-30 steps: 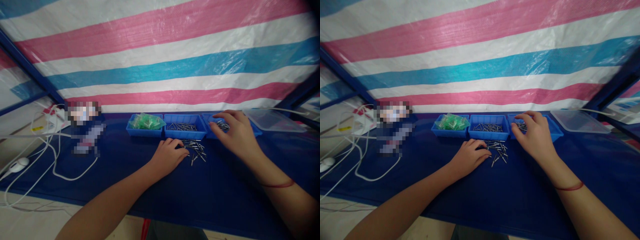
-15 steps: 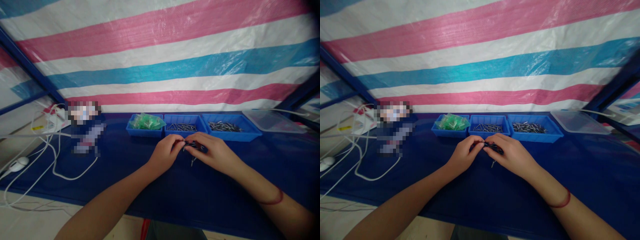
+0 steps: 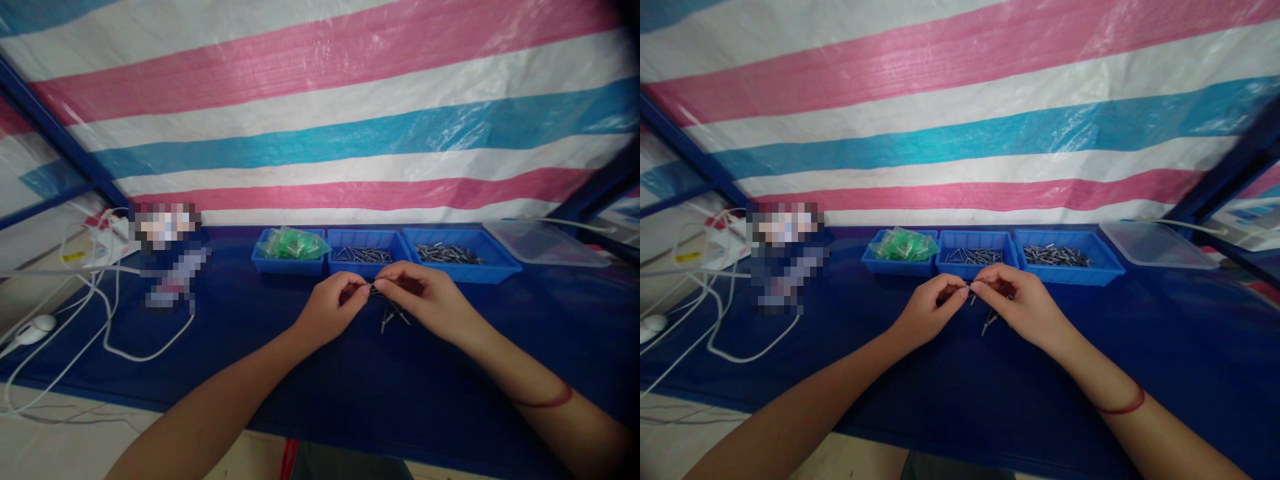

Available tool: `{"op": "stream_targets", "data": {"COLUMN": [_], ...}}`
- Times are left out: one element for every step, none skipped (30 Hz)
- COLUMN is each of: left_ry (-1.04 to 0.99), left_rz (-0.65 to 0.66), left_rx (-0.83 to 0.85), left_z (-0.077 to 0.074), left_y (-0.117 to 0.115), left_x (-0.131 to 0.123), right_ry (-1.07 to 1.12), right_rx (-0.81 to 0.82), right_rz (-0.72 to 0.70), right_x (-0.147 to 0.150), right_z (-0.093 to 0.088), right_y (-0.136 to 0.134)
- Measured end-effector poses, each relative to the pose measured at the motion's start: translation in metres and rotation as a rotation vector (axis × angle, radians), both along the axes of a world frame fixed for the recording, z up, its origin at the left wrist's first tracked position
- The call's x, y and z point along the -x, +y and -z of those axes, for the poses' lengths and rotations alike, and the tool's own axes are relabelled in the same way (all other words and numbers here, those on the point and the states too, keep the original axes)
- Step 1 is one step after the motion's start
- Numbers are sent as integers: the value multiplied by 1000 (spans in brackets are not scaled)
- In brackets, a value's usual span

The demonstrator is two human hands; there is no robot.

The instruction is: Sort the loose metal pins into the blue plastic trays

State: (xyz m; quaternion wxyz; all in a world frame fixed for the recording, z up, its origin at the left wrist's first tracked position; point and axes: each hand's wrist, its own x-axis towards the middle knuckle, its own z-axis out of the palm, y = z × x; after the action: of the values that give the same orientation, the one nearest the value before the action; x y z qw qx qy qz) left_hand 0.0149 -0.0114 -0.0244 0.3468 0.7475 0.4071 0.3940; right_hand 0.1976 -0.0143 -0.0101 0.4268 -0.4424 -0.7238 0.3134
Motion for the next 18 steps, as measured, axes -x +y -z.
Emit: {"op": "stream_targets", "data": {"left_ry": [43,77,99,111,115,114,111,107,104,103,104,107,110,113,114,114,112,105], "left_rz": [18,37,57,78,97,111,120,126,129,131,133,137,143,150,156,159,159,155], "left_rx": [-38,-69,-89,-98,-101,-101,-103,-107,-111,-115,-118,-118,-116,-111,-103,-96,-90,-88], "left_z": [0,-1,-2,-2,-3,-4,-5,-6,-6,-6,-5,-4,-3,-2,-2,-1,0,1], "left_y": [-1,-1,-2,-2,-3,-3,-3,-2,-2,-2,-1,-1,0,0,1,1,2,2], "left_x": [0,0,0,0,0,0,0,0,0,0,0,0,1,1,1,1,1,2], "right_ry": [15,25,34,39,44,48,49,46,43,39,34,30,26,21,14,7,0,-6], "right_rx": [15,25,33,41,49,56,62,66,66,64,61,58,56,54,52,50,47,44], "right_rz": [-17,-33,-41,-48,-52,-53,-56,-59,-62,-63,-62,-60,-60,-60,-64,-67,-69,-71], "right_x": [0,1,1,1,1,0,0,0,-1,-1,-2,-2,-2,-2,-2,-1,-1,-1], "right_z": [-1,-2,-2,-3,-4,-4,-4,-3,-3,-2,-1,-1,0,0,1,1,1,1], "right_y": [0,0,-1,-1,-1,-1,-2,-2,-1,-1,-1,-1,-1,-1,-1,-2,-2,-3]}}
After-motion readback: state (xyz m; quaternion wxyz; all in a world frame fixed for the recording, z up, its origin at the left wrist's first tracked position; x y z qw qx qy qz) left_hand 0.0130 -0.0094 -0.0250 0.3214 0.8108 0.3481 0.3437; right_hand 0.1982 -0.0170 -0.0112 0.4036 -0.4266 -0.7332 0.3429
